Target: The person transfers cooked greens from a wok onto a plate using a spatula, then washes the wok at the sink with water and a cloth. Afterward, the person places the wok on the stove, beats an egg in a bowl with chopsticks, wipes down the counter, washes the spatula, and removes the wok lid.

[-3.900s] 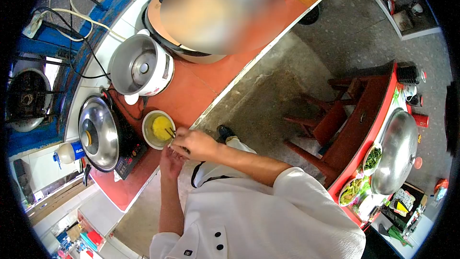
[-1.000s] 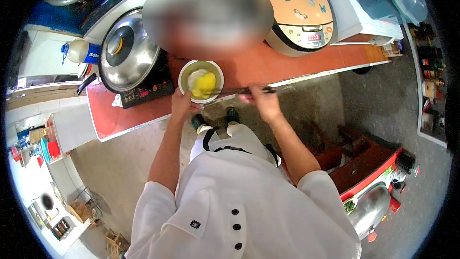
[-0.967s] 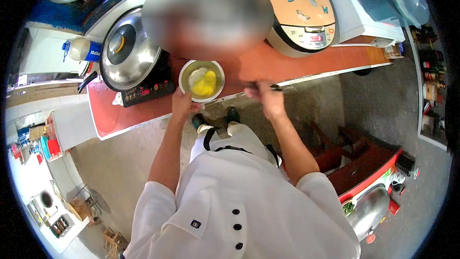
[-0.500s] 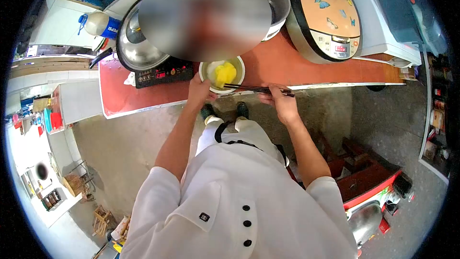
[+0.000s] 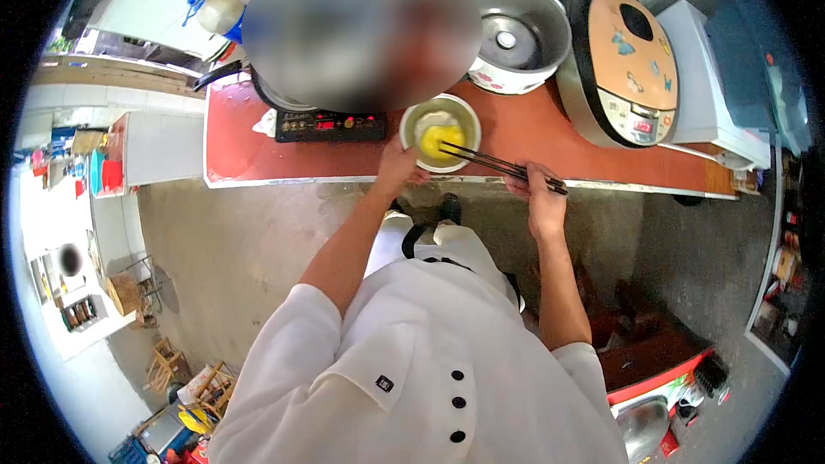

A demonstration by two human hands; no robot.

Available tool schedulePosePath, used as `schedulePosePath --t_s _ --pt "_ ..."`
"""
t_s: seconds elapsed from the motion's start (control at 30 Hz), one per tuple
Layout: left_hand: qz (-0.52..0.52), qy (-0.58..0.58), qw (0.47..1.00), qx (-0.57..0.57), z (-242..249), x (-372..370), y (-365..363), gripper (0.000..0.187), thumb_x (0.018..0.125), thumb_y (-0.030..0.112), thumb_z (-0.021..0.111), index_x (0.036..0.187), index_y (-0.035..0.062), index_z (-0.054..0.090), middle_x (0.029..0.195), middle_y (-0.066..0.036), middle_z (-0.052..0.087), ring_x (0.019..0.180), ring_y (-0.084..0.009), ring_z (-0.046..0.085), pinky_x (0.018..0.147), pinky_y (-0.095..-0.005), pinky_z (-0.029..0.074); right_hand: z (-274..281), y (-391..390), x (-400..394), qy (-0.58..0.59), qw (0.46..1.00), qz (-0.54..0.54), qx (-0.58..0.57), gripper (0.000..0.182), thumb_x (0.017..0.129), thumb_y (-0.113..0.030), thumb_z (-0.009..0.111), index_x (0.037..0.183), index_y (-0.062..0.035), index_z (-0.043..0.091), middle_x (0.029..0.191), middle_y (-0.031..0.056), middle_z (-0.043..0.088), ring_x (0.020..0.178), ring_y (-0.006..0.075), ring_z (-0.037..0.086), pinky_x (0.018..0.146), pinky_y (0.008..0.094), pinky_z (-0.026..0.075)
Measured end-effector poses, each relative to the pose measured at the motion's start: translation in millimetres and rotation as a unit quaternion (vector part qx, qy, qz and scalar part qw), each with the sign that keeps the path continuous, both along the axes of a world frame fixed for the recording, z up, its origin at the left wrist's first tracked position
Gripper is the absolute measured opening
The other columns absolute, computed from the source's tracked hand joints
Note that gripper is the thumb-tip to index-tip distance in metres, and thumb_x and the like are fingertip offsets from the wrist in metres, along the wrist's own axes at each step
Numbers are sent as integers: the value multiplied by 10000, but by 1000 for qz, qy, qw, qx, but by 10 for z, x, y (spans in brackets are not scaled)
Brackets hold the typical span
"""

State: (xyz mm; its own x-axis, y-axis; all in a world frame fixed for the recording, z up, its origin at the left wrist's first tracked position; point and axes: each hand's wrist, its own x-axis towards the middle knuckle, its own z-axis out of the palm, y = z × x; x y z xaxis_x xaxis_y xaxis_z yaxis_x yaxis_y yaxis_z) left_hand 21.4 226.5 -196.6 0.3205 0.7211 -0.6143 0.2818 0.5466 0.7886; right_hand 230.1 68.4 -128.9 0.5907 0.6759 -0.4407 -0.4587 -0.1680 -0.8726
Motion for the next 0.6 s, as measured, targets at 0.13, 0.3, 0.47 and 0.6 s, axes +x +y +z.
schedulePosePath --t_s 0.13,0.3,0.47,0.6 --pt "-14 -21 1000 3 -32 47 46 347 891 95 444 1231 24 428 852 -192 647 515 -230 654 415 -329 544 -21 126 -80 -55 998 -19 14 229 933 -153 550 950 69 604 872 126 646 775 191 660 708 304 561" --pt "-50 -23 998 2 -163 -35 96 359 875 76 437 1220 -14 401 861 -219 640 529 -265 662 423 -348 551 -135 89 -206 -55 997 58 -19 286 970 -198 495 1033 64 593 915 123 654 810 203 672 721 324 563" --pt "-100 -64 993 -19 -316 -102 154 369 894 78 451 1241 -21 373 871 -214 633 555 -256 665 443 -360 555 -33 52 -319 -98 994 10 -39 292 976 -188 476 1036 68 603 933 117 645 825 194 663 755 324 562" --pt "-124 -53 989 -53 -274 -141 172 377 912 112 461 1252 -10 356 867 -206 626 553 -251 662 426 -346 531 43 30 -486 -79 995 -38 -55 250 952 -175 535 1019 53 613 923 114 642 725 205 658 701 329 577"
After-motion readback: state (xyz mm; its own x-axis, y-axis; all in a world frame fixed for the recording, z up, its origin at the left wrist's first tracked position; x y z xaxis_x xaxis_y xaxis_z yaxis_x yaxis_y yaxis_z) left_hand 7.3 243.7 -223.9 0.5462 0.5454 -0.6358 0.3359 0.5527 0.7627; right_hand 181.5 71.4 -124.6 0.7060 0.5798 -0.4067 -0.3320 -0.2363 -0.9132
